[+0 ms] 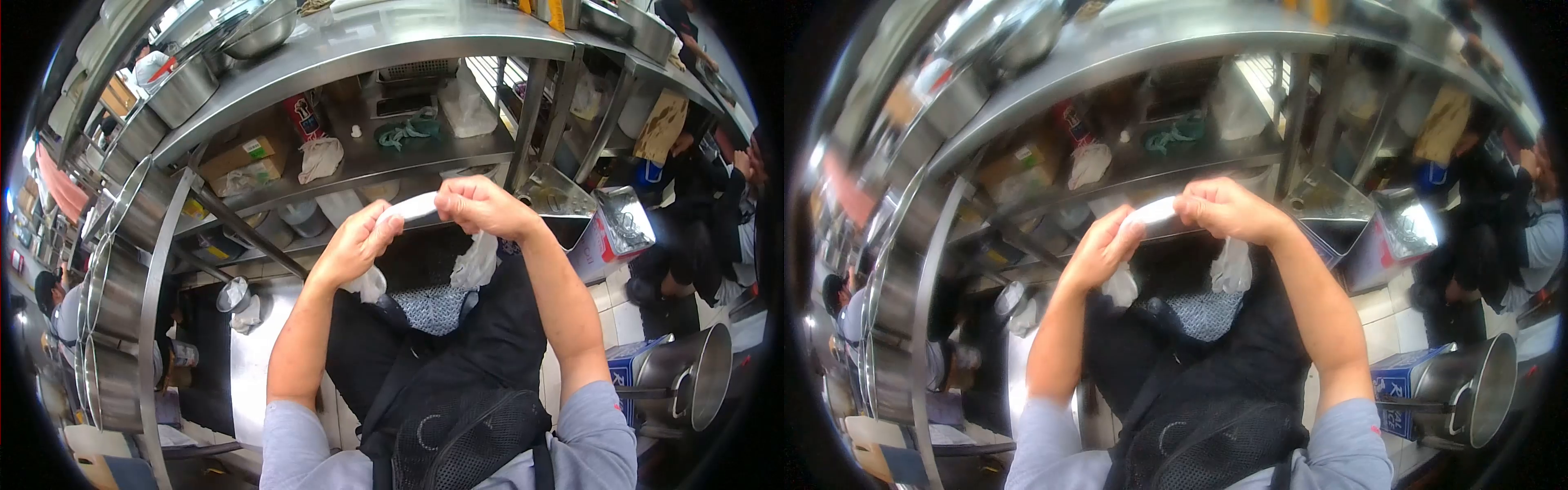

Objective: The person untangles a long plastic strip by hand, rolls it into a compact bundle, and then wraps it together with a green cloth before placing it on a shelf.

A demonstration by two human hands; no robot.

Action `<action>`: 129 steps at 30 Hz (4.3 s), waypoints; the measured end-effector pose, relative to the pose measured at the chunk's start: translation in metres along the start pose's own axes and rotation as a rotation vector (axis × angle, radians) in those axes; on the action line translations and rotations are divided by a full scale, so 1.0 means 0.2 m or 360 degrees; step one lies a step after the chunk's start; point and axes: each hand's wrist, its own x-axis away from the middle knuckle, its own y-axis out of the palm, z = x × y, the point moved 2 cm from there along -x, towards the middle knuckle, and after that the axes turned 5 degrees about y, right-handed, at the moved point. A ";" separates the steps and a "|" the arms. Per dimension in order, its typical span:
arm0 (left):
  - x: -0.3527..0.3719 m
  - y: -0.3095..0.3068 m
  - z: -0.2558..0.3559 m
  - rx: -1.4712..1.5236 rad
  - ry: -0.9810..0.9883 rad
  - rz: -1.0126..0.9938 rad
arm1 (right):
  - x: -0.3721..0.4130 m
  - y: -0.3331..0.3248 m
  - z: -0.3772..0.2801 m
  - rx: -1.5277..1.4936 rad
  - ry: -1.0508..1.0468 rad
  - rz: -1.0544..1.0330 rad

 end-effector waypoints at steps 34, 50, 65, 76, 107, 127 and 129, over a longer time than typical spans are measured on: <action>-0.33 -0.04 -0.53 0.1841 -0.0081 0.0862 | -0.54 0.13 0.52 0.0206 0.0001 0.0084; -0.32 -0.02 -0.51 0.1593 -0.0011 0.0981 | -0.51 0.16 0.47 0.0115 -0.0209 -0.0026; -0.23 -0.18 -0.66 0.0546 -0.0269 0.0605 | -0.53 0.19 0.54 0.0400 0.0093 -0.0377; -0.22 0.19 -0.47 -0.0424 0.0225 -0.0543 | -0.50 0.13 0.59 0.0854 -0.0041 -0.0301; -0.27 0.17 -0.72 0.0922 -0.0344 0.0769 | -0.48 0.03 0.56 0.0008 0.0198 0.0062; -0.27 -0.02 -0.76 0.2603 0.0096 0.0995 | -0.59 0.26 0.72 0.0350 -0.0170 0.0379; -0.28 -0.02 -0.71 0.2350 0.0062 0.1146 | -0.59 0.38 0.81 0.0474 -0.0167 0.0365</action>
